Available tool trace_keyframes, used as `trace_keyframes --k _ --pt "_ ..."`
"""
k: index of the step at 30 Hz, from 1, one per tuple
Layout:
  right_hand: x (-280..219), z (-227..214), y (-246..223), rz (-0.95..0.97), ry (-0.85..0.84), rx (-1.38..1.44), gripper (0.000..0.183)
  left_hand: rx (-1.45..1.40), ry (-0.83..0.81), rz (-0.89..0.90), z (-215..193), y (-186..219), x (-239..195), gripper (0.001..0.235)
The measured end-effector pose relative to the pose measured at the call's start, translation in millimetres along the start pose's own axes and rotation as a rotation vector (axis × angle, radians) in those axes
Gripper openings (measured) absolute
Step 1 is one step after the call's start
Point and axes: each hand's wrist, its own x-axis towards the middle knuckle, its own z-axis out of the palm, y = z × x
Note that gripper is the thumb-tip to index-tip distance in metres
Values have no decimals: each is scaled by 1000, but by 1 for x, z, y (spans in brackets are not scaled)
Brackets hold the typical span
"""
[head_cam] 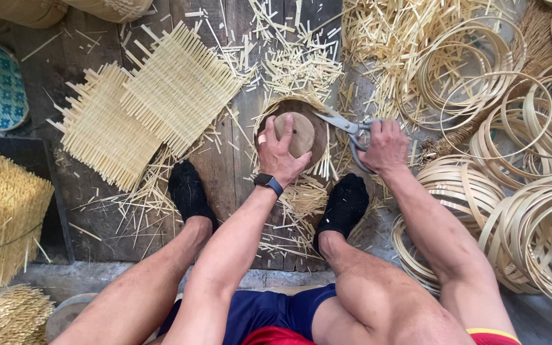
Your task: The person sits on the floor and repeatedly assembles small round bamboo trays. They place a woven bamboo mat over a circular wooden mold, press it down, and trim the excess bamboo strips with shears. The process is repeated multiple times with new mats and molds.
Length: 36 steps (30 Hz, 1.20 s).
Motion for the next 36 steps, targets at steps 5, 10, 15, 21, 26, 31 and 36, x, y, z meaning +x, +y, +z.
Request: trace_keyframes --k 5,10,15,21,26,31,36 --pt "10 2 -1 28 -250 -63 29 -49 -179 61 -13 -10 7 115" --pt "10 -20 14 72 -445 11 34 -61 -268 129 -20 -16 14 111" --pt "18 -8 -3 -82 -91 -2 51 -77 -375 229 -28 -18 22 107" --pt "15 -7 17 46 -528 -1 24 -197 -142 -88 -25 15 5 117" --pt "15 -15 6 -47 -163 -52 51 -51 -128 -140 -8 24 3 117" --pt "17 -3 -1 11 -306 -37 37 -90 -236 -15 -22 16 11 107" --pt "9 -7 17 42 -456 14 21 -131 -350 98 -38 10 17 106"
